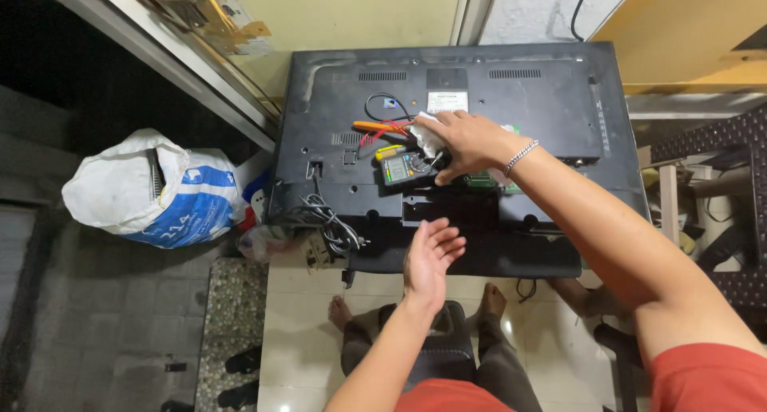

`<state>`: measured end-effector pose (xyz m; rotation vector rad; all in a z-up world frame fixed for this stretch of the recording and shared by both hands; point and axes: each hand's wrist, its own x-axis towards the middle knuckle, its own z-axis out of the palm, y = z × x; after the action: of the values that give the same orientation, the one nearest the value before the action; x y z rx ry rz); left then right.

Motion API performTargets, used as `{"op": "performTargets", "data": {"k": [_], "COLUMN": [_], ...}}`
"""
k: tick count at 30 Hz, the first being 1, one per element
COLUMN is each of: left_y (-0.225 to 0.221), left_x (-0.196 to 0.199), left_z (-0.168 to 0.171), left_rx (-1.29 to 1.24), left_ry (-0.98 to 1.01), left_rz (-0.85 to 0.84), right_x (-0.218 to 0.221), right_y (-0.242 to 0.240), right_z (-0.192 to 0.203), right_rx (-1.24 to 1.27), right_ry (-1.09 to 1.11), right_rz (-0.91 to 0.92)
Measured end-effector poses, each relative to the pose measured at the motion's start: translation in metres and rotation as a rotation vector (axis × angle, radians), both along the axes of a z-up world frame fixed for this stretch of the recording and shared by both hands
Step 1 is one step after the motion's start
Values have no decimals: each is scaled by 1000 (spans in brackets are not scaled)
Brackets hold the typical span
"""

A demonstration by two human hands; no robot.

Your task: The person repairs a television lying face-down on a repair bench. They test the mainboard with a multimeter, unscrew components from the back panel, brush dust off the circuit board, remove the board, and flip the TV over to access its internal wiring and boards.

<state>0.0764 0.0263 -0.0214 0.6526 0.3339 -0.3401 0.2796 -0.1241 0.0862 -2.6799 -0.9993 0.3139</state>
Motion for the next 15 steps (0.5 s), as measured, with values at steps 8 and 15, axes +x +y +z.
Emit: {"op": "performTargets", "data": {"k": [8,15], "left_y": [14,2], "left_x": [7,25], "left_z": [-58,-72], "left_rx": [221,216], "left_ry": [342,353], "left_rz": [107,13], "right_x": [-26,-63], "right_y": [-14,-27], "right_z": [15,38], "right_rx": [-84,-188], "right_ry": [-182,-279], "right_rz": [-29,-98]}}
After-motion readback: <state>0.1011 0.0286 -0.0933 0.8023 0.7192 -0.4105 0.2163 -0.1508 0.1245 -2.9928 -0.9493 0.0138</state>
